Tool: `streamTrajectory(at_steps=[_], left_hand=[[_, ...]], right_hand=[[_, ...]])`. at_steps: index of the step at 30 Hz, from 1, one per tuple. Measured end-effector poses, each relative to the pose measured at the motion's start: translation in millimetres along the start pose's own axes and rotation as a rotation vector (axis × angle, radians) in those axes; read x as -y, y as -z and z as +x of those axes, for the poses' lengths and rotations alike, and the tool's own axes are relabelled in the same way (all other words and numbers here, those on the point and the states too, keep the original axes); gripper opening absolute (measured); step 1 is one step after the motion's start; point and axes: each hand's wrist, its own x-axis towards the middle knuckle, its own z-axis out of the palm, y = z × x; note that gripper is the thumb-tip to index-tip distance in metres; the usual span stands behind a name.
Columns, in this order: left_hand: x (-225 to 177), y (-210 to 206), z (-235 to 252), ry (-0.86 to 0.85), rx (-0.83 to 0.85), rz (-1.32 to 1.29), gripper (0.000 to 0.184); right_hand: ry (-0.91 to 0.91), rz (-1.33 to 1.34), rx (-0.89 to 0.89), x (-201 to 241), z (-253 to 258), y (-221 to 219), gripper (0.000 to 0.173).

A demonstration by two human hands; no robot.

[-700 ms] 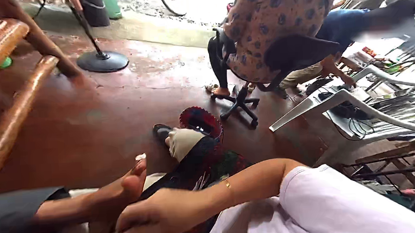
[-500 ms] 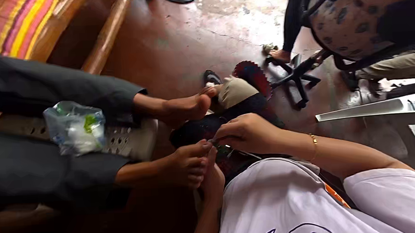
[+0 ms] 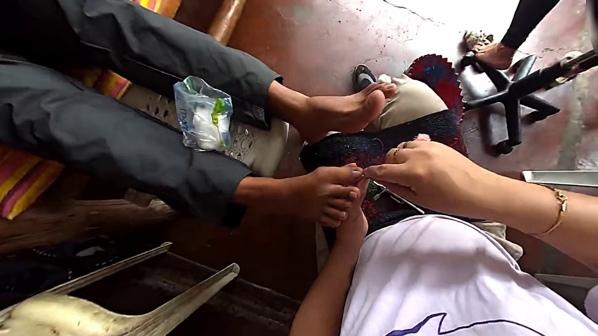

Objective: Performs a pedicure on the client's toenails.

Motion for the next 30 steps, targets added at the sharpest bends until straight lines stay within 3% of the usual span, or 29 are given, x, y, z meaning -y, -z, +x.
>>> streamTrajectory(at_steps=[17, 21, 25, 30], left_hand=[[-3.1, -8.3, -4.8, 0.002, -0.068, -0.134, 0.016], [-3.6, -4.3, -1.8, 0.009, -0.037, -0.101, 0.014], [-3.4, -4.9, -1.6, -0.022, -0.061, -0.066, 0.018], [-3.3, -4.1, -2.3, -0.033, -0.048, -0.068, 0.018]], right_hand=[[0.183, -0.358, -0.049, 2.1, -3.6, -7.8, 0.025], [0.14, -0.319, -0.039, 2.5, -5.2, -11.0, 0.023], [0.022, -0.089, -0.031, 3.0, -6.1, -14.0, 0.026], [0.031, -0.12, -0.039, 6.4, -7.4, -12.2, 0.027]])
